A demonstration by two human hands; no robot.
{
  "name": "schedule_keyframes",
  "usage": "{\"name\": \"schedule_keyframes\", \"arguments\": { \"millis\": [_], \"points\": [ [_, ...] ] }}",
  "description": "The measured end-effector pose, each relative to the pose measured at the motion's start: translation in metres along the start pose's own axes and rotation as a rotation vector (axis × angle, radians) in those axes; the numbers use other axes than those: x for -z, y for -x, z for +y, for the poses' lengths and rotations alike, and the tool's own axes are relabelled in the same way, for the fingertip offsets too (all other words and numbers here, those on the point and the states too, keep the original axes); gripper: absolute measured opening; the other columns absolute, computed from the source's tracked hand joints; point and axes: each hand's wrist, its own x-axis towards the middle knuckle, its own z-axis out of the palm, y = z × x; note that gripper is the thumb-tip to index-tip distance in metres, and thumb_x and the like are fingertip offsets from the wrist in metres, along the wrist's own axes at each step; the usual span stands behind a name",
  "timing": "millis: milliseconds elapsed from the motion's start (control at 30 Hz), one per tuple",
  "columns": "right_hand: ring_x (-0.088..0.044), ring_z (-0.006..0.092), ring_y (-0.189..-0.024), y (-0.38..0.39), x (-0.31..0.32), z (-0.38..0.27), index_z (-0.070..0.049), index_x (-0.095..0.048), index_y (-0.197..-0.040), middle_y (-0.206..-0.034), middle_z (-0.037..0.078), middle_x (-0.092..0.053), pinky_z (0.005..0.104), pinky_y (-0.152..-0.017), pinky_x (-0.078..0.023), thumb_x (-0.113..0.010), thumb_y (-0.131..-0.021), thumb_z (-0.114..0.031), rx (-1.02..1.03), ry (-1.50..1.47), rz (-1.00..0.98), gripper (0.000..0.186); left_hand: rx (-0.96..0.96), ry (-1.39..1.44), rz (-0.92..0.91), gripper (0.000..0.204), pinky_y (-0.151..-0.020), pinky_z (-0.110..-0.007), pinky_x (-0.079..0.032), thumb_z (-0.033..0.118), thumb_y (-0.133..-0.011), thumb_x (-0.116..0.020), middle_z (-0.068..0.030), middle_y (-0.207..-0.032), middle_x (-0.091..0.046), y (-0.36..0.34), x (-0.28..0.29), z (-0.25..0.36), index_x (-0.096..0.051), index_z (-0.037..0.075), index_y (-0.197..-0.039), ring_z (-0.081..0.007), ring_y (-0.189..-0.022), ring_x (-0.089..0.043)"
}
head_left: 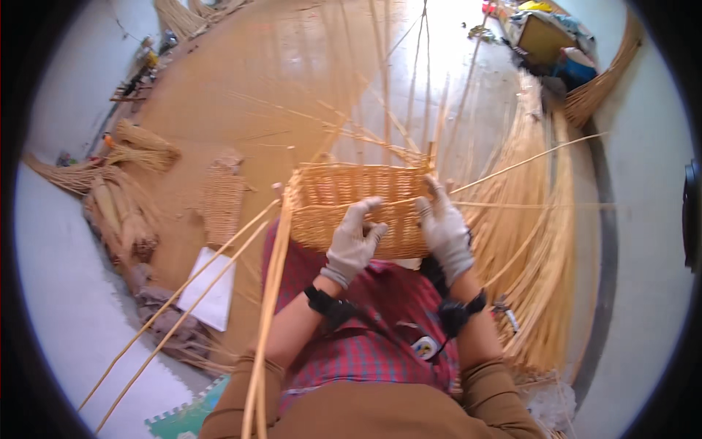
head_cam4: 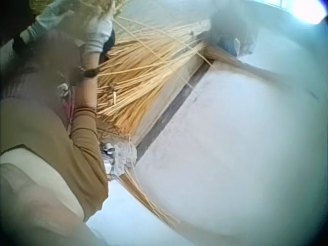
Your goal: The person weaves a basket by hand using thin wooden strips. They interlace the strips to form the structure of the basket and measure the dimensions with a measuring tape.
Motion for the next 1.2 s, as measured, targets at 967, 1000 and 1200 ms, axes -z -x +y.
{"name": "schedule_keyframes", "arguments": {
  "millis": [967,1000,1200],
  "points": [
    [-0.064,0.0279,-0.102,0.058,-0.102,-0.17,-0.014,-0.063,-0.124,-0.107,0.007,-0.063,0.0431,-0.09,-0.053,-0.066,-0.089,-0.023,0.976,-0.392,-0.427,0.036,0.282,0.12,0.005,0.039,-0.088,-0.026,-0.053,0.006,-0.099,-0.063,-0.0068,-0.108,-0.065,0.047,0.165,0.045,-0.058,-0.001,-0.137,-0.012,-0.097,-0.062],
    [-0.064,0.0272,-0.098,0.054,-0.102,-0.164,-0.014,-0.063,-0.121,-0.102,0.007,-0.063,0.0432,-0.088,-0.053,-0.065,-0.089,-0.023,1.021,-0.483,-0.335,0.033,0.259,0.049,-0.007,0.034,-0.08,-0.025,-0.052,0.008,-0.098,-0.065,-0.0048,-0.101,-0.063,0.046,0.162,0.051,-0.06,-0.001,-0.131,-0.0107,-0.09,-0.06],
    [-0.07,0.0324,-0.071,0.01,-0.093,-0.202,-0.022,-0.066,-0.117,-0.08,0.011,-0.067,0.0419,-0.059,-0.057,-0.063,-0.088,-0.012,0.702,-0.204,-0.747,0.031,0.05,0.184,0.293,0.033,-0.059,-0.027,-0.045,0.031,-0.105,-0.058,0.001,-0.073,-0.053,0.05,0.158,0.028,-0.061,0.003,-0.089,-0.007,-0.065,-0.049]
  ]
}}
